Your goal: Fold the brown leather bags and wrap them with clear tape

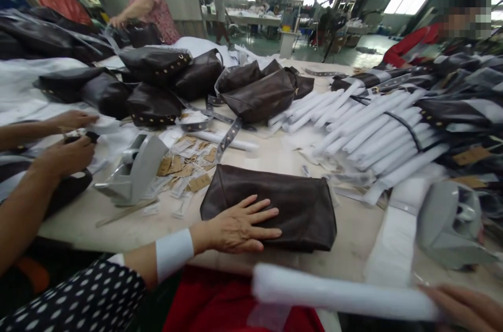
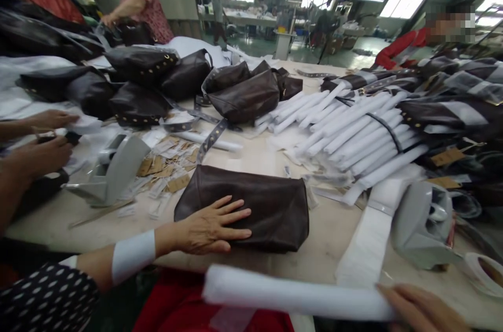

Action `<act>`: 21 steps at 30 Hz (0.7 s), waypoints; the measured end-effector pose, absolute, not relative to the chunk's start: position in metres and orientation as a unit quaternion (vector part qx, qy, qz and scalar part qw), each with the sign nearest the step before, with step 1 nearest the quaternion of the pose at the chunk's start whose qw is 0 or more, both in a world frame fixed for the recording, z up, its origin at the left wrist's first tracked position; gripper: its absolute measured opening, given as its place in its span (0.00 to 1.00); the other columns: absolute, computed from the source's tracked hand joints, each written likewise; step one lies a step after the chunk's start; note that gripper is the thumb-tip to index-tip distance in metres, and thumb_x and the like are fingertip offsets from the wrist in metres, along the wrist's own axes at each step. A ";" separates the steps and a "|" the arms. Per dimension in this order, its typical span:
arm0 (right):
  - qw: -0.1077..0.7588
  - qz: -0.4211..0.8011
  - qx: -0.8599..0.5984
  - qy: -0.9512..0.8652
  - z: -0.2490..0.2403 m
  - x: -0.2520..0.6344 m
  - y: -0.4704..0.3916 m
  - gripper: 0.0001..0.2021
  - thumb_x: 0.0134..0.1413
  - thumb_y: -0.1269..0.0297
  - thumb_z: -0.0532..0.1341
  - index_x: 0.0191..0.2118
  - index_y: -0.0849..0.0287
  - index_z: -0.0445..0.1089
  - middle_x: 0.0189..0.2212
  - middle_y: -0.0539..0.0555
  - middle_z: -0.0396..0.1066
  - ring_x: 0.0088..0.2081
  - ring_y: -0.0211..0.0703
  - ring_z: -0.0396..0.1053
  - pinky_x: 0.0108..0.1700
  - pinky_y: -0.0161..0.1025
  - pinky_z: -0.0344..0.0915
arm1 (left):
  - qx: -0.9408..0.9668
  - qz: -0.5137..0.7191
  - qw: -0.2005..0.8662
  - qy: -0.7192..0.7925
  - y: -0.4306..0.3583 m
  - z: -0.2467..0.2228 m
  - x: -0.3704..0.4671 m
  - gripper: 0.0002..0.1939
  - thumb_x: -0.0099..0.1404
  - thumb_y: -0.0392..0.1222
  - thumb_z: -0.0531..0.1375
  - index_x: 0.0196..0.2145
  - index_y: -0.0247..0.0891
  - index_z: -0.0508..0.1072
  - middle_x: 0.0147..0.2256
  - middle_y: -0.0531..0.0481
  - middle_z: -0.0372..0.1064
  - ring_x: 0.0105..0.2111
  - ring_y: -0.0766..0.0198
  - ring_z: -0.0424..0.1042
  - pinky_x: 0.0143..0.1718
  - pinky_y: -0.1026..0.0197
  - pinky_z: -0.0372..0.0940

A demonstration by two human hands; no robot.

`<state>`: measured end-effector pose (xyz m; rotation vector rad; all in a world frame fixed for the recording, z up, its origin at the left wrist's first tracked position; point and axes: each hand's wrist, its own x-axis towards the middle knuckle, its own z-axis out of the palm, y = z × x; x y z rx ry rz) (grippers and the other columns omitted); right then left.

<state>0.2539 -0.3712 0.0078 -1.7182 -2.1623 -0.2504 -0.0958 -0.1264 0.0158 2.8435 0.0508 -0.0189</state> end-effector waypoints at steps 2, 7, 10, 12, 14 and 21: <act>0.191 -0.125 -0.572 -0.788 0.006 0.221 -0.377 0.14 0.54 0.64 0.55 0.43 0.55 0.73 0.34 0.54 0.71 0.36 0.44 0.69 0.39 0.37 0.69 | 0.987 -0.013 0.162 0.020 -0.125 0.018 -0.095 0.22 0.70 0.52 0.46 0.60 0.52 0.55 0.64 0.46 0.44 0.64 0.50 0.39 0.61 0.41 0.38; 0.160 -0.174 -0.590 -0.772 -0.018 0.140 -0.329 0.10 0.55 0.74 0.52 0.37 0.61 0.71 0.31 0.57 0.67 0.35 0.45 0.64 0.37 0.41 0.62 | 0.985 -0.031 0.167 0.013 -0.121 0.021 -0.093 0.28 0.66 0.55 0.51 0.62 0.50 0.52 0.65 0.44 0.41 0.65 0.48 0.37 0.61 0.39 0.37; 0.134 -0.197 -0.637 -0.733 -0.023 0.126 -0.308 0.09 0.54 0.73 0.53 0.27 0.58 0.68 0.25 0.55 0.63 0.30 0.46 0.59 0.33 0.41 0.59 | 0.991 -0.024 0.133 0.010 -0.123 0.016 -0.093 0.34 0.61 0.53 0.59 0.62 0.50 0.52 0.65 0.43 0.41 0.64 0.44 0.39 0.60 0.38 0.40; 0.141 -0.205 -0.645 -0.722 -0.024 0.127 -0.305 0.10 0.54 0.73 0.54 0.25 0.57 0.66 0.23 0.54 0.61 0.30 0.46 0.59 0.33 0.42 0.58 | 0.995 -0.005 0.104 0.014 -0.127 0.011 -0.095 0.32 0.62 0.47 0.58 0.62 0.50 0.51 0.65 0.43 0.42 0.64 0.45 0.41 0.60 0.39 0.41; 0.173 -0.219 -0.634 -0.722 -0.024 0.130 -0.310 0.08 0.54 0.75 0.54 0.28 0.58 0.66 0.26 0.55 0.64 0.33 0.46 0.62 0.37 0.42 0.61 | 0.997 0.017 0.078 0.017 -0.131 0.006 -0.097 0.28 0.66 0.42 0.54 0.62 0.49 0.51 0.64 0.44 0.43 0.63 0.46 0.43 0.61 0.40 0.43; 0.261 -0.257 -0.598 -0.713 -0.015 0.124 -0.306 0.21 0.54 0.64 0.61 0.54 0.58 0.63 0.42 0.59 0.70 0.45 0.52 0.67 0.50 0.49 0.58 | 0.999 0.038 0.024 0.014 -0.141 0.006 -0.101 0.25 0.68 0.38 0.49 0.62 0.46 0.51 0.64 0.43 0.45 0.63 0.47 0.44 0.61 0.42 0.45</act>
